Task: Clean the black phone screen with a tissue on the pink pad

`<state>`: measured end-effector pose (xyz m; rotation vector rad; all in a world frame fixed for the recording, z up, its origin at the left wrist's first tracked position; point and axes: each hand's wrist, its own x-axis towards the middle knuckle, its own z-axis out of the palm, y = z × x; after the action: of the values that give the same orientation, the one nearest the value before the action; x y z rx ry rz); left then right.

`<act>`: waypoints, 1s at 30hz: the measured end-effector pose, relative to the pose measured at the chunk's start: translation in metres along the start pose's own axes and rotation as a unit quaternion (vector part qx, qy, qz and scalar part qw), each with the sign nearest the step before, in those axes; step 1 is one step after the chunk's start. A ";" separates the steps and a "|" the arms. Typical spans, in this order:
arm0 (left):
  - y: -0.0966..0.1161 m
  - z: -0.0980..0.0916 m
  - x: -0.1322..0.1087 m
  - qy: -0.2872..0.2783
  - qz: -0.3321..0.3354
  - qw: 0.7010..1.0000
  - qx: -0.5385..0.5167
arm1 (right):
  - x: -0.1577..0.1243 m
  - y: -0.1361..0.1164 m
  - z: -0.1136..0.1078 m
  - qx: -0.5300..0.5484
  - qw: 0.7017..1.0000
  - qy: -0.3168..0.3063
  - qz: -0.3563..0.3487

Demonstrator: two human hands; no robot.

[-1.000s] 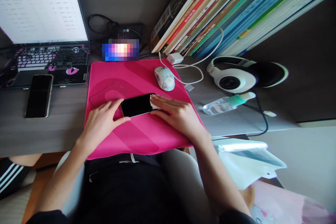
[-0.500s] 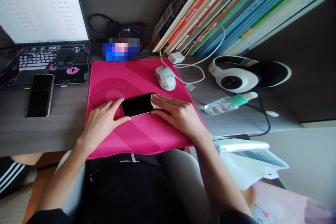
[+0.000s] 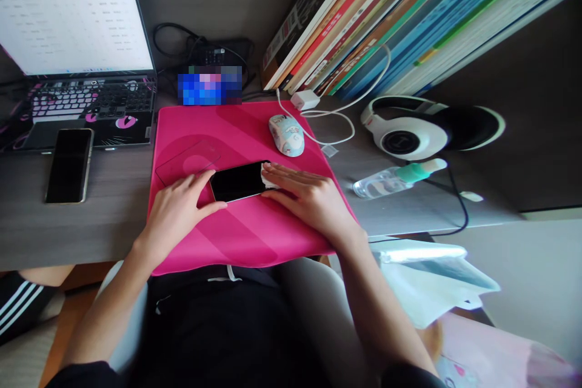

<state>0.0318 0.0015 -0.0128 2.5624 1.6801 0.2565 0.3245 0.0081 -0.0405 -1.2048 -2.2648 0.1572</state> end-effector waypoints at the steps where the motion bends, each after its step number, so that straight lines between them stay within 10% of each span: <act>1: 0.000 0.000 0.000 0.001 0.001 1.000 0.002 | 0.000 0.000 0.000 -0.001 1.000 0.001 -0.002; 30: 0.000 0.000 0.000 -0.006 -0.004 1.000 0.002 | 0.000 0.000 0.000 0.005 1.000 -0.001 0.004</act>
<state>0.0319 0.0018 -0.0131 2.5534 1.6876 0.2369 0.3249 0.0084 -0.0404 -1.2085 -2.2592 0.1722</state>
